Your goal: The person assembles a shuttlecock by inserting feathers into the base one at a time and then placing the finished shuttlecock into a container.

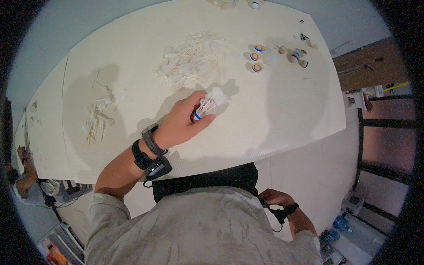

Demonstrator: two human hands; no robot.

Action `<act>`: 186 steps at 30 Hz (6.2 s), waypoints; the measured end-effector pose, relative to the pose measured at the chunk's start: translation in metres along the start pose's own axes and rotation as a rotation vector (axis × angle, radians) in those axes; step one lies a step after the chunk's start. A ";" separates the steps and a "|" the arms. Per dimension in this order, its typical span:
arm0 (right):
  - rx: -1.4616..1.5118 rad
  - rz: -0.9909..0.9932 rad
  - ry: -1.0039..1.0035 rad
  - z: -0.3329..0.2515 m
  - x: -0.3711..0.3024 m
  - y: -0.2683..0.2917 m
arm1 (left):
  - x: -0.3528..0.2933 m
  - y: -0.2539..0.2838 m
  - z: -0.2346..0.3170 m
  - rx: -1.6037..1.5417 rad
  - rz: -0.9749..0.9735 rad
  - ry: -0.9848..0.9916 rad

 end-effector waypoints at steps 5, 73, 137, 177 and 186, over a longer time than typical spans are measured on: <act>0.116 -0.051 0.033 0.034 0.001 0.009 | 0.002 -0.001 0.000 -0.020 -0.014 0.033; 0.121 0.500 0.685 -0.066 0.043 0.012 | 0.000 0.000 0.004 -0.048 0.021 -0.021; -0.046 0.821 0.676 -0.039 0.017 0.026 | 0.001 0.000 0.003 -0.008 0.000 0.016; 0.187 0.304 0.735 -0.044 0.018 0.006 | 0.001 0.002 0.004 0.020 0.013 -0.027; 0.508 0.387 0.680 -0.005 0.027 0.008 | 0.002 0.001 0.001 -0.002 0.014 -0.010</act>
Point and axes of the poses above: each hand's wrist, its own x-axis towards the middle knuckle, its own y-axis out of the back of the hand, z = x × y, the point moved 9 cm from there along x, towards the middle knuckle, and after that the axes turned 3 degrees about y, right-handed, at the moved point
